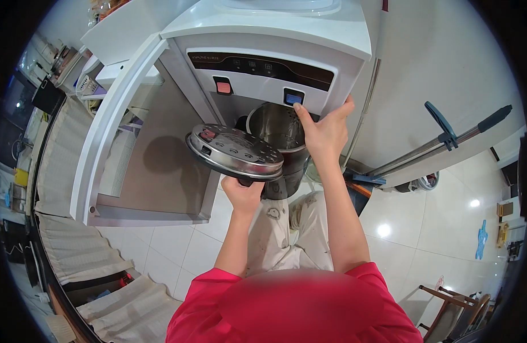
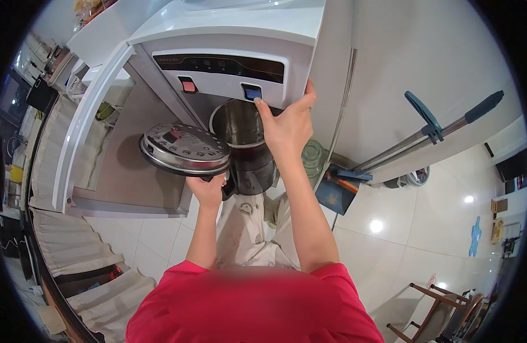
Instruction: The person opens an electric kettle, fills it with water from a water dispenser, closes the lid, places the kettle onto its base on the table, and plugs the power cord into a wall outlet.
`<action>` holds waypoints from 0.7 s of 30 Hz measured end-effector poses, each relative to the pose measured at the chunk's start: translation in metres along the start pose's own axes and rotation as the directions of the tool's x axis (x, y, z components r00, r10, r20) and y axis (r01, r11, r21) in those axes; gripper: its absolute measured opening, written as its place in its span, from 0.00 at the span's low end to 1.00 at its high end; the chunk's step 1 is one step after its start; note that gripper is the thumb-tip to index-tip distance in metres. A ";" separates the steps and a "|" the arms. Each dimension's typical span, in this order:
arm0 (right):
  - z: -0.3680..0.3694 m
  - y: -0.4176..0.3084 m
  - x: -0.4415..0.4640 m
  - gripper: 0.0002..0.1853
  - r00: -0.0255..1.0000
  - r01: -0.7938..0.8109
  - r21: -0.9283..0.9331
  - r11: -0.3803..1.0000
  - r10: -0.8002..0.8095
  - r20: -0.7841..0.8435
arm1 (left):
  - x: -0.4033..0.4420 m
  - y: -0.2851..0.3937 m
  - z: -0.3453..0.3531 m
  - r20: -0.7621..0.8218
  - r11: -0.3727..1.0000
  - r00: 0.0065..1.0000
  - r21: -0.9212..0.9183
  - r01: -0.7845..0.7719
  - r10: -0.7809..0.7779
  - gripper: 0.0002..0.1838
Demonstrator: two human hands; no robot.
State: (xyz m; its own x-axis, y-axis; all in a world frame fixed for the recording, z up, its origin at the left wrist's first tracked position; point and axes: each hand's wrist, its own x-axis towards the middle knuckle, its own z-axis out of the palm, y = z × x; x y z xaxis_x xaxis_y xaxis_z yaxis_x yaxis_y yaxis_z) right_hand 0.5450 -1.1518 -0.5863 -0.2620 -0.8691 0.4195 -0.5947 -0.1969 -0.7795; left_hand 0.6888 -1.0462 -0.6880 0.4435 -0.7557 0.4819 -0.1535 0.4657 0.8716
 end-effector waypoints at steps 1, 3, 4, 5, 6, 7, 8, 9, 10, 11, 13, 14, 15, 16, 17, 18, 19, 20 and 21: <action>0.000 0.000 0.000 0.52 1.000 0.002 0.007 1.000 -0.002 0.015 | 0.000 0.001 0.000 -0.004 1.000 1.000 -0.017 0.007 -0.007 0.11; 0.001 0.000 0.000 0.51 1.000 0.005 0.002 1.000 -0.005 -0.003 | 0.000 -0.002 -0.001 -0.004 1.000 1.000 -0.008 0.001 -0.001 0.11; 0.001 0.000 -0.001 0.50 1.000 0.007 -0.003 1.000 -0.008 -0.020 | -0.001 -0.004 -0.001 -0.004 1.000 1.000 -0.004 -0.002 0.002 0.11; 0.001 0.000 -0.001 0.50 1.000 0.007 -0.003 1.000 -0.008 -0.020 | -0.001 -0.004 -0.001 -0.004 1.000 1.000 0.000 -0.004 0.004 0.11; 0.001 0.000 -0.001 0.50 1.000 0.013 -0.003 1.000 -0.013 -0.024 | -0.001 -0.003 -0.001 -0.005 1.000 1.000 -0.010 -0.004 0.004 0.11; 0.002 0.000 -0.001 0.50 0.999 0.019 -0.003 1.000 -0.020 -0.028 | -0.001 -0.003 -0.001 -0.005 1.000 1.000 -0.015 -0.003 0.003 0.10; 0.001 0.000 -0.001 0.50 0.999 0.020 -0.003 1.000 -0.020 -0.028 | -0.001 -0.003 -0.001 -0.006 1.000 1.000 -0.020 -0.003 0.003 0.10; 0.001 0.001 0.000 0.51 1.000 0.014 -0.003 1.000 -0.014 -0.012 | -0.001 -0.004 -0.002 0.004 1.000 1.000 0.004 -0.014 0.014 0.10; 0.000 0.001 0.000 0.53 1.000 0.008 -0.004 1.000 -0.008 0.003 | 0.000 -0.004 -0.002 0.009 1.000 1.000 0.016 -0.019 0.019 0.10; 0.000 0.001 0.000 0.53 1.000 0.008 -0.004 1.000 -0.008 0.004 | 0.000 -0.004 -0.002 0.014 0.999 1.000 0.027 -0.024 0.024 0.10; 0.002 0.001 -0.001 0.50 1.000 0.012 0.005 1.000 -0.012 -0.022 | 0.000 -0.004 -0.002 0.012 1.000 1.000 0.018 -0.020 0.020 0.10; 0.001 0.000 -0.001 0.50 1.000 0.012 0.005 1.000 -0.012 -0.022 | 0.000 -0.003 -0.002 0.011 1.000 1.000 0.015 -0.019 0.019 0.10; 0.001 0.000 -0.001 0.50 1.000 0.012 0.002 1.000 -0.012 -0.022 | 0.000 -0.003 -0.001 0.005 1.000 1.000 -0.001 -0.003 0.003 0.10; 0.001 -0.001 -0.001 0.50 1.000 0.013 0.000 1.000 -0.013 -0.022 | 0.000 -0.003 -0.001 -0.001 1.000 1.000 -0.018 0.013 -0.013 0.10; 0.001 -0.001 -0.001 0.50 1.000 0.013 -0.001 1.000 -0.013 -0.022 | 0.000 -0.003 -0.001 -0.001 1.000 1.000 -0.018 0.013 -0.014 0.10; 0.001 -0.001 -0.001 0.50 0.999 0.018 0.001 1.000 -0.018 -0.026 | 0.000 -0.002 -0.001 0.004 1.000 1.000 -0.024 0.014 -0.014 0.10; 0.001 -0.001 -0.001 0.50 0.999 0.024 0.002 1.000 -0.024 -0.030 | 0.000 -0.002 -0.001 0.010 0.999 1.000 -0.031 0.014 -0.014 0.09; 0.001 -0.001 -0.001 0.50 0.999 0.024 0.002 1.000 -0.024 -0.030 | 0.000 -0.001 -0.001 0.009 0.999 1.000 -0.031 0.015 -0.014 0.09; 0.001 0.000 -0.001 0.50 0.999 0.028 0.000 1.000 -0.028 -0.033 | 0.000 0.000 -0.001 0.011 1.000 1.000 -0.024 0.012 -0.011 0.09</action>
State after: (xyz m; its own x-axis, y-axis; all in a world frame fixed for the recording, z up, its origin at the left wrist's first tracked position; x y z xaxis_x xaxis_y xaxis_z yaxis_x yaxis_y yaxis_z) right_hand 0.5466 -1.1512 -0.5871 -0.2702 -0.8477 0.4564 -0.6017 -0.2214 -0.7675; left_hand 0.6896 -1.0465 -0.6883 0.4358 -0.7659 0.4728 -0.1271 0.4677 0.8747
